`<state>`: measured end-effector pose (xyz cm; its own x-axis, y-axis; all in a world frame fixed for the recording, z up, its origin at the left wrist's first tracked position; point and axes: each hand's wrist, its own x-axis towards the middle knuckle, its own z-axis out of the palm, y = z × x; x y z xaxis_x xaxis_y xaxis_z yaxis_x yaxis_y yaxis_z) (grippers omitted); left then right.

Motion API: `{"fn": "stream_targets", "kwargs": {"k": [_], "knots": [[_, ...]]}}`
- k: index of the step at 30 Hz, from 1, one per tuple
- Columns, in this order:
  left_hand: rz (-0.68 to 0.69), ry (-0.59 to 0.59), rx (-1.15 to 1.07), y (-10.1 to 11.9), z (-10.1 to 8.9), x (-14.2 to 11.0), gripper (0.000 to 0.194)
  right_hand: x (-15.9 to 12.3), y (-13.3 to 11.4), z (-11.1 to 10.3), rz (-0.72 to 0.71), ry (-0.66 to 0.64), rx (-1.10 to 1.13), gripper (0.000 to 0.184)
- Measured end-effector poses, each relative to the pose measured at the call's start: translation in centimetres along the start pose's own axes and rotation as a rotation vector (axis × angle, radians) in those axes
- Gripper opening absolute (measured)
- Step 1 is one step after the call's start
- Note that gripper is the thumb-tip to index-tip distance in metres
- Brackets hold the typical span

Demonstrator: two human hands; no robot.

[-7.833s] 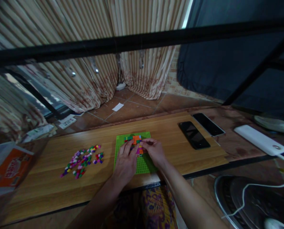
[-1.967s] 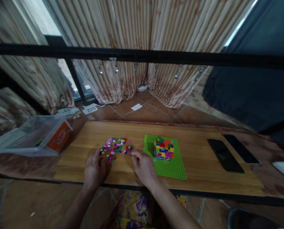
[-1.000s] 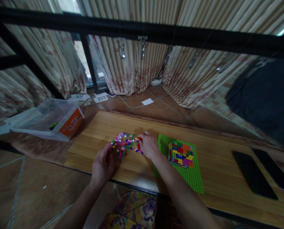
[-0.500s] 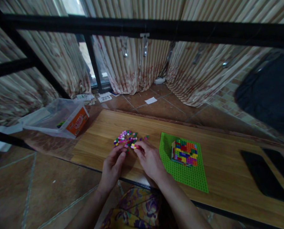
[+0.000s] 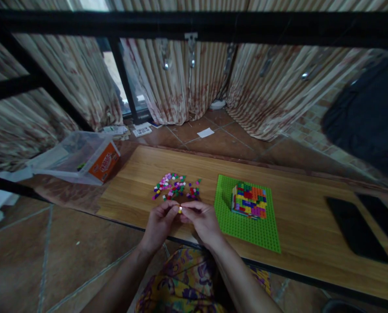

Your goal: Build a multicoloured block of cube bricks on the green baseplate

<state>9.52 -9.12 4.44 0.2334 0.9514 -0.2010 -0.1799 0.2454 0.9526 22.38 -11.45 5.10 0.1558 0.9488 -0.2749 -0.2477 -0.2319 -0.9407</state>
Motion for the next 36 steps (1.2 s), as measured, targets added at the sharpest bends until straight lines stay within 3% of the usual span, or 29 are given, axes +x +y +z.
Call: {"fn": "stream_targets", "kwargs": {"k": [4, 8, 11, 16, 19, 26, 36], "knots": [[-0.031, 0.017, -0.007, -0.5, 0.0, 0.2, 0.020, 0.4, 0.4, -0.8, 0.010, 0.026, 0.007, 0.031], [0.004, 0.073, 0.063, -1.3, -0.4, 0.6, 0.018, 1.2, 0.8, -1.8, -0.237, 0.145, -0.372, 0.019], [0.049, 0.088, 0.149, -1.7, -0.5, 0.8, 0.018, 1.4, 0.9, -2.2, -0.411, 0.128, -0.673, 0.017], [0.085, 0.098, 0.244, -1.9, -0.1, 0.6, 0.016, 0.7, 1.0, -1.8, -0.486, 0.130, -0.777, 0.020], [0.084, 0.097, 0.258, -1.7, 0.1, 0.4, 0.014, 0.3, 1.2, -1.4, -0.441, 0.130, -0.684, 0.022], [0.057, 0.022, 0.179, -1.3, -0.1, 0.1, 0.016, 0.2, 1.7, -0.6, -0.159, 0.055, -0.366, 0.028], [-0.039, -0.069, 0.037, -0.9, -0.5, 0.3, 0.022, 0.1, 1.6, -0.5, -0.068, -0.004, -0.257, 0.033]]}}
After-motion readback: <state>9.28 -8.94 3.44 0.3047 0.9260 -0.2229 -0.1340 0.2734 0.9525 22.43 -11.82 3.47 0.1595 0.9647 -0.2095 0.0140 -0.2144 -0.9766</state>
